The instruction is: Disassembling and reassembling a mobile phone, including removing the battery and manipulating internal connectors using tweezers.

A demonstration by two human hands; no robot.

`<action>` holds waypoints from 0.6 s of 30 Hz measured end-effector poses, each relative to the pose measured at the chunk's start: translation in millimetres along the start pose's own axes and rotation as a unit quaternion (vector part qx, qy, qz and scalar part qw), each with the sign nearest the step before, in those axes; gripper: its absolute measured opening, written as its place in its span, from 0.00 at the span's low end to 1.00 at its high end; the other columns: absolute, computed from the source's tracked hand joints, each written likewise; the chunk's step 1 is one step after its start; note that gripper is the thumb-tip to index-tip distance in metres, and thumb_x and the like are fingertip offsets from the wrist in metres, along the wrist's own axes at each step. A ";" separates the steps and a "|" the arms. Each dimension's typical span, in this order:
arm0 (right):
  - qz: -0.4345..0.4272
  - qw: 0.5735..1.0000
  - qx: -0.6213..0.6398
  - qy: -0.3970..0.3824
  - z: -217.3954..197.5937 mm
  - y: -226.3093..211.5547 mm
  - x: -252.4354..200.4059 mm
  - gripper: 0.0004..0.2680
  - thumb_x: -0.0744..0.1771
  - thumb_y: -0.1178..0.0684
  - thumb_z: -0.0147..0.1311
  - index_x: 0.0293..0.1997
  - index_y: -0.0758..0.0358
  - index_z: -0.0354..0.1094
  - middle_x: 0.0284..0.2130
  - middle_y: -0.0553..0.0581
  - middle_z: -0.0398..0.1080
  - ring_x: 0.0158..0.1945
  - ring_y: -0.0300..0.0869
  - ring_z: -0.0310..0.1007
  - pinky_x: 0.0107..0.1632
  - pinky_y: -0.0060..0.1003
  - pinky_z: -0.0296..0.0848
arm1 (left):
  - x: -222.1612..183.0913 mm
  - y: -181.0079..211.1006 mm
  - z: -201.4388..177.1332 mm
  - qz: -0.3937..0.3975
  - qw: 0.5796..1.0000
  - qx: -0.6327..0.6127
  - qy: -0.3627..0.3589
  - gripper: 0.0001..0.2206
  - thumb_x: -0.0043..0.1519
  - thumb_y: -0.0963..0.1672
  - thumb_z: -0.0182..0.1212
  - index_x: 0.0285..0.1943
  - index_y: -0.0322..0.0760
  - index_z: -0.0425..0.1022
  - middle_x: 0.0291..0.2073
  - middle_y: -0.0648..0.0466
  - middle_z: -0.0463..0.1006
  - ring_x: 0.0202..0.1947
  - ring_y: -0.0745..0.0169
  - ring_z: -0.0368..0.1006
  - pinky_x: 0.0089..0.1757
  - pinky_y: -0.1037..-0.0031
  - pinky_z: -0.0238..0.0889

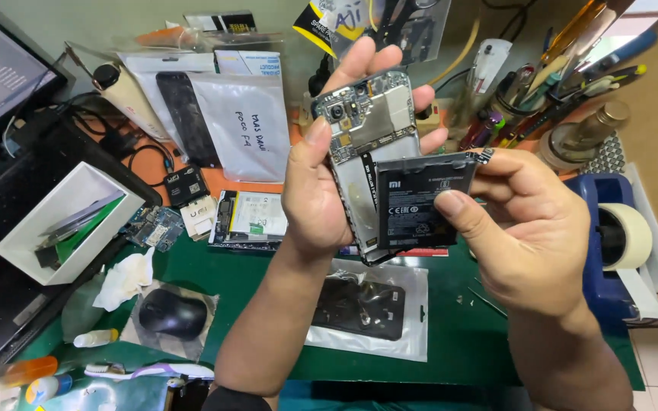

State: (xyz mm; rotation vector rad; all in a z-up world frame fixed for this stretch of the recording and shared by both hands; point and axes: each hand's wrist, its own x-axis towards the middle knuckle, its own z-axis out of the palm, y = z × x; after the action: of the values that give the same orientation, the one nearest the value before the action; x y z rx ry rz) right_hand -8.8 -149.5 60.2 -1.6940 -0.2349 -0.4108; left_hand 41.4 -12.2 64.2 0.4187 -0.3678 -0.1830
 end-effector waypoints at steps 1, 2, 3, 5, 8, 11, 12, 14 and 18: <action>0.001 1.000 -0.001 0.000 2.6 2.4 0.7 0.10 0.60 0.63 0.50 0.42 0.74 0.57 0.33 0.62 0.67 0.36 0.39 0.68 0.43 0.27 0.69 | -0.2 0.1 0.2 0.000 1.000 -0.001 0.000 0.32 0.51 0.46 0.43 0.66 0.32 0.42 0.61 0.44 0.50 0.54 0.45 0.56 0.50 0.53 0.57; 0.010 1.000 0.000 -0.008 5.5 4.7 1.2 0.10 0.60 0.63 0.51 0.41 0.73 0.57 0.32 0.61 0.67 0.35 0.38 0.68 0.42 0.26 0.70 | -0.8 0.6 0.5 -0.008 1.000 0.010 -0.009 0.32 0.52 0.46 0.43 0.66 0.31 0.42 0.62 0.43 0.50 0.54 0.45 0.56 0.50 0.55 0.58; 0.019 1.000 0.000 -0.016 8.2 6.9 1.4 0.10 0.59 0.63 0.51 0.40 0.73 0.57 0.31 0.60 0.66 0.35 0.38 0.68 0.40 0.26 0.70 | -1.7 1.0 1.0 -0.015 0.999 0.021 -0.018 0.31 0.53 0.47 0.43 0.66 0.30 0.42 0.62 0.43 0.49 0.55 0.45 0.56 0.50 0.57 0.59; 0.001 0.999 -0.026 -0.020 13.5 3.4 3.6 0.10 0.59 0.63 0.51 0.40 0.74 0.58 0.33 0.61 0.67 0.36 0.39 0.68 0.42 0.26 0.69 | -1.0 2.6 1.2 -0.018 0.999 0.035 -0.020 0.31 0.52 0.47 0.43 0.65 0.29 0.43 0.61 0.42 0.50 0.55 0.45 0.56 0.50 0.57 0.59; -0.013 0.998 -0.057 -0.024 16.6 2.3 3.3 0.10 0.59 0.63 0.51 0.41 0.75 0.60 0.34 0.61 0.67 0.36 0.39 0.68 0.43 0.26 0.68 | -1.3 3.8 -0.4 -0.024 0.998 0.055 -0.024 0.32 0.51 0.48 0.44 0.64 0.27 0.44 0.61 0.41 0.50 0.54 0.47 0.57 0.51 0.57 0.58; -0.011 0.997 -0.076 -0.015 17.3 3.8 1.4 0.09 0.59 0.63 0.53 0.39 0.73 0.60 0.32 0.59 0.67 0.35 0.38 0.67 0.43 0.25 0.68 | -2.6 5.6 -0.3 -0.029 0.998 0.059 -0.025 0.33 0.50 0.48 0.45 0.64 0.26 0.45 0.61 0.41 0.50 0.55 0.47 0.57 0.53 0.57 0.58; -0.012 0.996 -0.090 -0.006 16.9 4.4 1.1 0.09 0.59 0.63 0.54 0.37 0.72 0.61 0.30 0.58 0.66 0.33 0.37 0.67 0.42 0.24 0.67 | -2.5 5.9 0.7 -0.032 0.998 0.056 -0.024 0.34 0.49 0.48 0.46 0.63 0.26 0.45 0.61 0.42 0.51 0.55 0.46 0.57 0.53 0.56 0.57; -0.042 0.993 -0.110 0.001 17.3 0.2 0.3 0.07 0.58 0.63 0.56 0.33 0.71 0.62 0.27 0.56 0.66 0.31 0.36 0.64 0.38 0.24 0.65 | -4.9 7.1 3.1 -0.027 0.998 0.060 -0.026 0.33 0.49 0.48 0.46 0.63 0.25 0.46 0.60 0.41 0.52 0.55 0.45 0.57 0.53 0.55 0.57; -0.141 0.977 -0.157 0.015 12.6 4.2 1.4 0.09 0.56 0.63 0.61 0.29 0.70 0.61 0.24 0.60 0.63 0.28 0.40 0.60 0.36 0.28 0.62 | -8.8 -1.0 -10.9 0.030 0.991 0.080 -0.107 0.26 0.52 0.45 0.54 0.58 0.27 0.54 0.62 0.40 0.52 0.57 0.45 0.58 0.56 0.51 0.58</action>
State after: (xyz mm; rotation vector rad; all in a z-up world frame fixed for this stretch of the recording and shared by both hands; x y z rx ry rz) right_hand -4.1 -137.9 55.4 -1.9688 -0.4070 -0.7144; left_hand 37.4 -6.9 51.8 0.5471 -0.6085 -0.1404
